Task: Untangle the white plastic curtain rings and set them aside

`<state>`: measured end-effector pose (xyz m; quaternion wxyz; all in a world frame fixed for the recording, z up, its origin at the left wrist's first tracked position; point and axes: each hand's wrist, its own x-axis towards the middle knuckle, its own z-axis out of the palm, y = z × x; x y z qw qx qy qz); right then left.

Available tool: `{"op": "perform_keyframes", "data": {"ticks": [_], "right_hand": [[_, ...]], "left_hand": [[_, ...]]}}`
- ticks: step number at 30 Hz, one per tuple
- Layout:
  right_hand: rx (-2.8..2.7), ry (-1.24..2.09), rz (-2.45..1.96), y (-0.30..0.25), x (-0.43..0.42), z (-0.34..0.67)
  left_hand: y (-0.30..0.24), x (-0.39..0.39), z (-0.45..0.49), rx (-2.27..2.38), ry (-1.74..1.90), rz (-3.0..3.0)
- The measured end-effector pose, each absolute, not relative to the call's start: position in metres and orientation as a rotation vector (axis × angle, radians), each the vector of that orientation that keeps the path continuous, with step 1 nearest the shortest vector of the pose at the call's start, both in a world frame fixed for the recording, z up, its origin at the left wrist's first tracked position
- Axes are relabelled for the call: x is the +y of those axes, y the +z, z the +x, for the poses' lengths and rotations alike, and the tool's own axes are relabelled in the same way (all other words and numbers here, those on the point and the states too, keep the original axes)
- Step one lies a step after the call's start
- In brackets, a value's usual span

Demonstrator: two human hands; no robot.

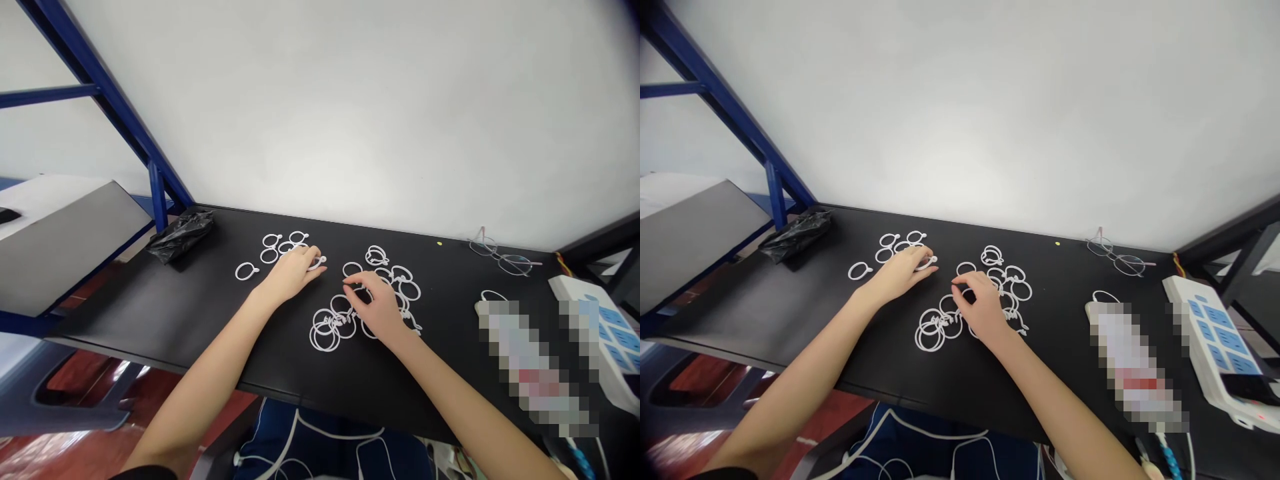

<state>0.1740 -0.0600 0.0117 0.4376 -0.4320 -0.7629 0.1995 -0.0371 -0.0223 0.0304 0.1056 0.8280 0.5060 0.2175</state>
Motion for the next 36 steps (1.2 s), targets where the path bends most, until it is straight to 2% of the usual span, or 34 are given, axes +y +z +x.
{"op": "perform_keyframes", "data": {"ticks": [11,36], "right_hand": [[-2.112,0.449,-1.102,-0.001,-0.057,0.174],[-1.758,0.298,-0.978,0.015,-0.063,0.171]], "left_hand": [[0.028,-0.024,-0.040,1.510,0.426,2.532],[0.032,-0.019,-0.061,1.433,0.356,2.401]]}}
